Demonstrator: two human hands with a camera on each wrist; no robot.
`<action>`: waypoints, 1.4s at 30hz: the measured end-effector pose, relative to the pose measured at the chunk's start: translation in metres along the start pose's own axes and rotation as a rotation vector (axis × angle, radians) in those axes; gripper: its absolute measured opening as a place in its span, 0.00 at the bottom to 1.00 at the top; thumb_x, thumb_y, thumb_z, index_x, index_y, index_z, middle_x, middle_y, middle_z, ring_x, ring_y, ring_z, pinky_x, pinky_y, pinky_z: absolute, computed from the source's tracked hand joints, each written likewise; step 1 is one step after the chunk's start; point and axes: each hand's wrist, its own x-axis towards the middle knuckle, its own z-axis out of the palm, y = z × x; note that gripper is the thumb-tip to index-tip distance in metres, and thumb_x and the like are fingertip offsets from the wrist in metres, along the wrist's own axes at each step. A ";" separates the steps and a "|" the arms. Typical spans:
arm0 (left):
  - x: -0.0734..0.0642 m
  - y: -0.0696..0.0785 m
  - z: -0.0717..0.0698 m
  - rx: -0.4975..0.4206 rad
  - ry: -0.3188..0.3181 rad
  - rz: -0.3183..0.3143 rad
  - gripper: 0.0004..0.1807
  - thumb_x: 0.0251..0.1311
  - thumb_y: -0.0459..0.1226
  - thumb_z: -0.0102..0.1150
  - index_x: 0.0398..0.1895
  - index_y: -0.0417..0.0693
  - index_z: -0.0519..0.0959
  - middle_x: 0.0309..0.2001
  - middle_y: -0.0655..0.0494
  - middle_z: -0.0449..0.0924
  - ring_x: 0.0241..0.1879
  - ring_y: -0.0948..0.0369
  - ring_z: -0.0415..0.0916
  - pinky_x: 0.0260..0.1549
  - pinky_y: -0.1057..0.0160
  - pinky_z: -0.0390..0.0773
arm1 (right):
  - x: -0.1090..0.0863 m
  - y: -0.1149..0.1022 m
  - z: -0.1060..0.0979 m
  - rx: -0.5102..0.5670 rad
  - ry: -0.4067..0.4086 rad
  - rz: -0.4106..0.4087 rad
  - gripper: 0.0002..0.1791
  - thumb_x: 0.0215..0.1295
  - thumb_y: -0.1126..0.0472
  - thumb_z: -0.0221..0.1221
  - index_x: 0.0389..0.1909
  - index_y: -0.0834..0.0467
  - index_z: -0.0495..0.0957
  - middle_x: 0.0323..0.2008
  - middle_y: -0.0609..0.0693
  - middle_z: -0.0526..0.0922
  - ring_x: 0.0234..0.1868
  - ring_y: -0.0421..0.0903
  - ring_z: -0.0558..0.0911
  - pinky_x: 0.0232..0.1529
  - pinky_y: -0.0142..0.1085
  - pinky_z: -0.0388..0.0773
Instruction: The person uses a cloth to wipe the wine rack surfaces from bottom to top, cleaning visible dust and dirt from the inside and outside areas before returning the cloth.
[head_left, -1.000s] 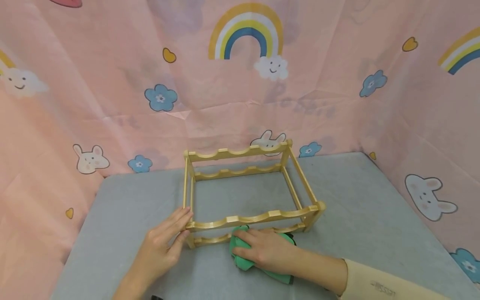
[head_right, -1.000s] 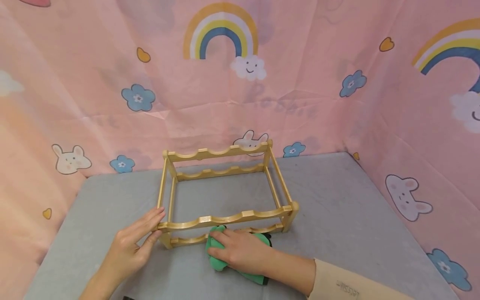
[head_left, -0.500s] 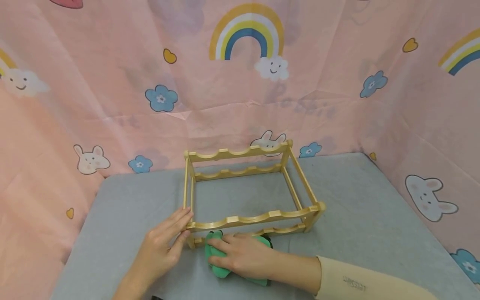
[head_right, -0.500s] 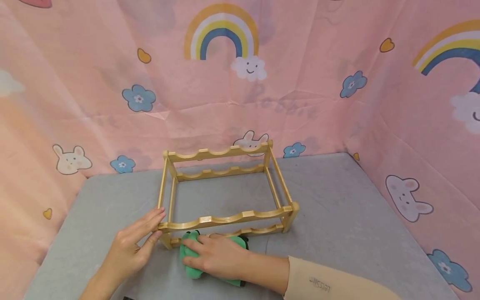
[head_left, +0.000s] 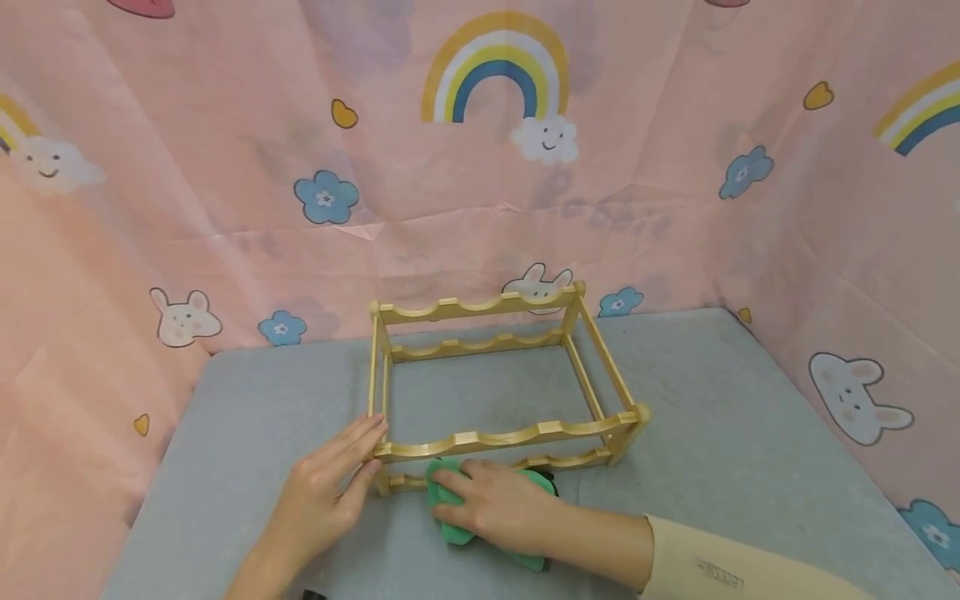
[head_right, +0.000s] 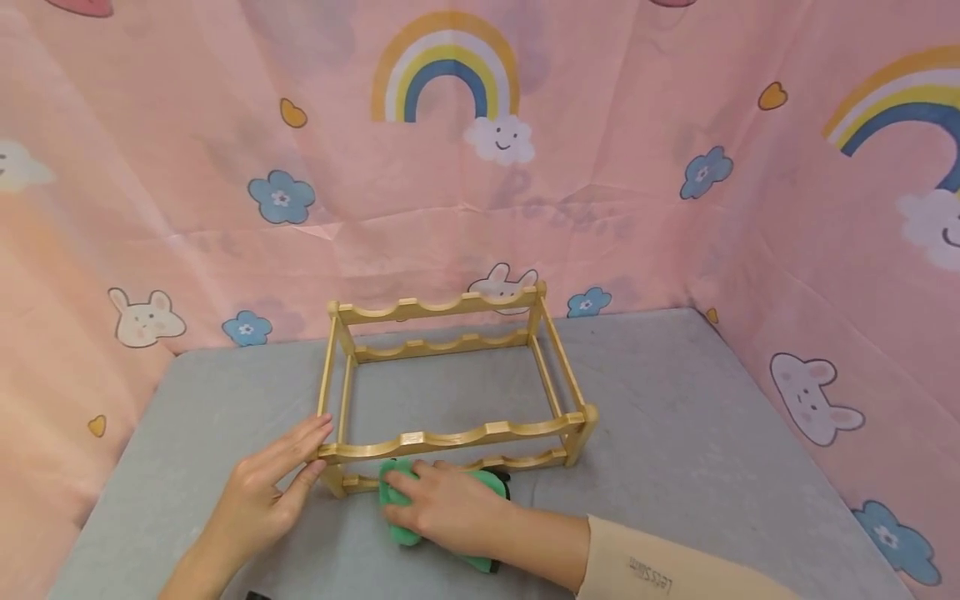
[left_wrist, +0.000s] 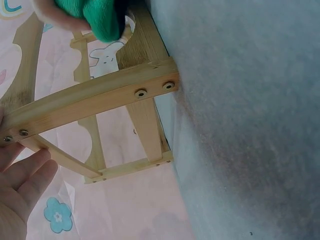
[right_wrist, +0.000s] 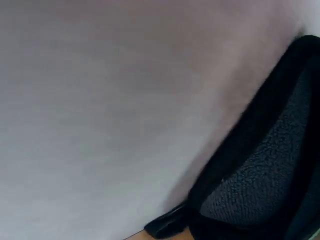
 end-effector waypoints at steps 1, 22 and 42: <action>0.000 0.000 0.001 -0.001 0.004 0.005 0.28 0.82 0.50 0.44 0.63 0.38 0.82 0.62 0.40 0.82 0.58 0.40 0.82 0.65 0.72 0.70 | -0.005 0.001 -0.001 0.006 0.004 0.002 0.17 0.70 0.59 0.67 0.58 0.44 0.86 0.63 0.51 0.79 0.45 0.44 0.82 0.44 0.32 0.84; 0.002 -0.001 0.001 0.008 0.023 0.041 0.20 0.76 0.41 0.59 0.63 0.38 0.82 0.61 0.39 0.82 0.57 0.41 0.82 0.64 0.70 0.72 | -0.142 0.034 -0.016 -0.022 0.099 0.226 0.26 0.49 0.68 0.76 0.51 0.48 0.87 0.55 0.54 0.82 0.44 0.51 0.84 0.34 0.39 0.86; 0.001 -0.001 0.003 -0.009 0.038 0.067 0.25 0.82 0.47 0.48 0.63 0.36 0.82 0.61 0.39 0.82 0.57 0.40 0.82 0.64 0.70 0.73 | -0.189 0.050 -0.026 -0.017 0.233 0.181 0.28 0.83 0.55 0.34 0.49 0.50 0.86 0.56 0.56 0.81 0.42 0.50 0.81 0.33 0.42 0.83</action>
